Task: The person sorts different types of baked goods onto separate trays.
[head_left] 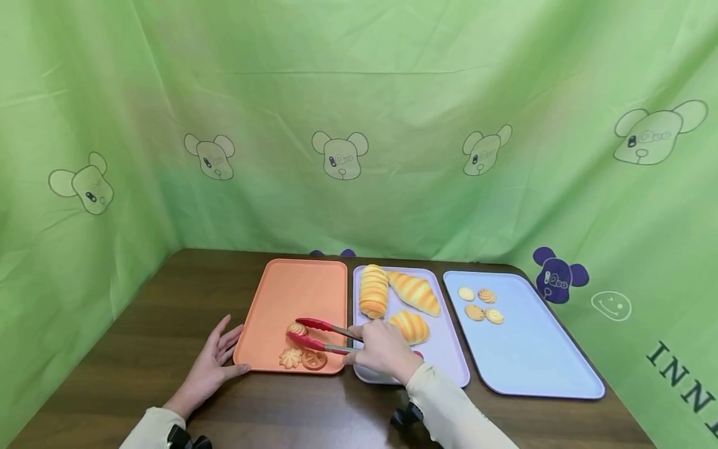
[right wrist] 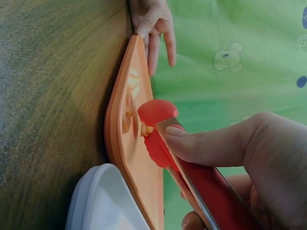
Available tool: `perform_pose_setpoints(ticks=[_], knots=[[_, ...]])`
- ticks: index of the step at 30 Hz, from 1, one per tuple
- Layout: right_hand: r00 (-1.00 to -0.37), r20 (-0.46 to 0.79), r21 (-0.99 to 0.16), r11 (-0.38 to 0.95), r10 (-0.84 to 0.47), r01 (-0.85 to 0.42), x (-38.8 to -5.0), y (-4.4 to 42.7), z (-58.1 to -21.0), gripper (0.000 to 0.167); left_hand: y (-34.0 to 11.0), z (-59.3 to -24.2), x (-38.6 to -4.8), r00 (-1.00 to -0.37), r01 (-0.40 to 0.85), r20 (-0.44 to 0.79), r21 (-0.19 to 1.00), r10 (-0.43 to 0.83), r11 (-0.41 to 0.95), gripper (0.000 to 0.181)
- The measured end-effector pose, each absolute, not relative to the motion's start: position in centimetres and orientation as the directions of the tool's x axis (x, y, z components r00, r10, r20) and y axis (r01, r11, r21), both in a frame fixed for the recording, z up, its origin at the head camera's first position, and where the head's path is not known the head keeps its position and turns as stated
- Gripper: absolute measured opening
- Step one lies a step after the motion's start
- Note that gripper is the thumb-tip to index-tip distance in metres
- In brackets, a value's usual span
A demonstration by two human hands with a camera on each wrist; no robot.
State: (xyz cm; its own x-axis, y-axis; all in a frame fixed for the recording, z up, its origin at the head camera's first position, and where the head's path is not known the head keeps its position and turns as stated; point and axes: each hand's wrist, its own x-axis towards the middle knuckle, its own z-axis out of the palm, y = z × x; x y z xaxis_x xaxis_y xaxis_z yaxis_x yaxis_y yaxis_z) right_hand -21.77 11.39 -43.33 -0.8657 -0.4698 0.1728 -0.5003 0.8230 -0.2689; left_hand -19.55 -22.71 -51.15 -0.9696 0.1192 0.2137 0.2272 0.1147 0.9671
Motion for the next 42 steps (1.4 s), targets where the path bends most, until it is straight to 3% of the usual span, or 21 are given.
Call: perform_pose_setpoints(ticks=[7,19,42], knots=[[-0.868,0.188,-0.27,0.825,-0.46,-0.496,-21.5,12.0,-42.8,0.047,-22.6,-51.1,-19.6,-0.968,0.232,0.218,0.965,0.122,0.119,0.109],[-0.851,0.27,-0.22,0.832,-0.45,-0.51,-20.2,14.6,-41.8,0.049,-23.1,-51.8,-19.6,-0.954,0.279,0.266,0.956,0.137,0.085,0.109],[-0.924,0.264,-0.212,0.917,-0.278,-0.336,-17.9,23.2,-38.6,0.061,-22.7,-51.4,-19.6,-0.941,0.32,0.309,0.945,0.141,0.066,0.108]])
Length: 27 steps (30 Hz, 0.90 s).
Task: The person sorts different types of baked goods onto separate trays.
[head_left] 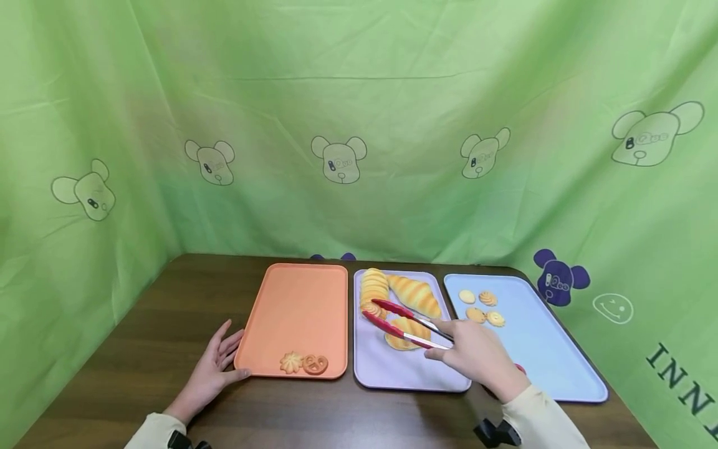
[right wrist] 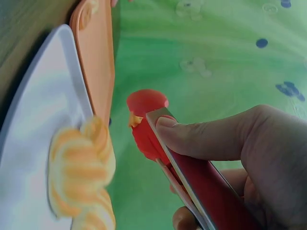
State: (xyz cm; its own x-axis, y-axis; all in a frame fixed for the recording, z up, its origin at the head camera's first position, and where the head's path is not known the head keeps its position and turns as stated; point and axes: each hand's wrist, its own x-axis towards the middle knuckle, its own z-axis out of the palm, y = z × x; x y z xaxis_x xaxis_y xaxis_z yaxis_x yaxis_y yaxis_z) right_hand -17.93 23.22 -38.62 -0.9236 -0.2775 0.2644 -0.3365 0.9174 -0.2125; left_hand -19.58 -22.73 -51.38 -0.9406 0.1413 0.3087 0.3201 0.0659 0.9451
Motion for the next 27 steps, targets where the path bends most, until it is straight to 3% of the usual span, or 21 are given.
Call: perform_pose_setpoints(ticks=[10,27], knots=[[-0.933,0.291,-0.207,0.938,-0.213,-0.278,-17.2,27.3,-38.5,0.06,-22.8,-51.5,-19.5,-0.939,0.327,0.316,0.942,0.135,0.072,0.107],[-0.965,0.243,-0.206,0.967,-0.095,-0.147,-16.5,32.9,-39.2,0.073,-22.7,-51.3,-19.6,-0.956,0.282,0.268,0.952,0.122,0.115,0.107]])
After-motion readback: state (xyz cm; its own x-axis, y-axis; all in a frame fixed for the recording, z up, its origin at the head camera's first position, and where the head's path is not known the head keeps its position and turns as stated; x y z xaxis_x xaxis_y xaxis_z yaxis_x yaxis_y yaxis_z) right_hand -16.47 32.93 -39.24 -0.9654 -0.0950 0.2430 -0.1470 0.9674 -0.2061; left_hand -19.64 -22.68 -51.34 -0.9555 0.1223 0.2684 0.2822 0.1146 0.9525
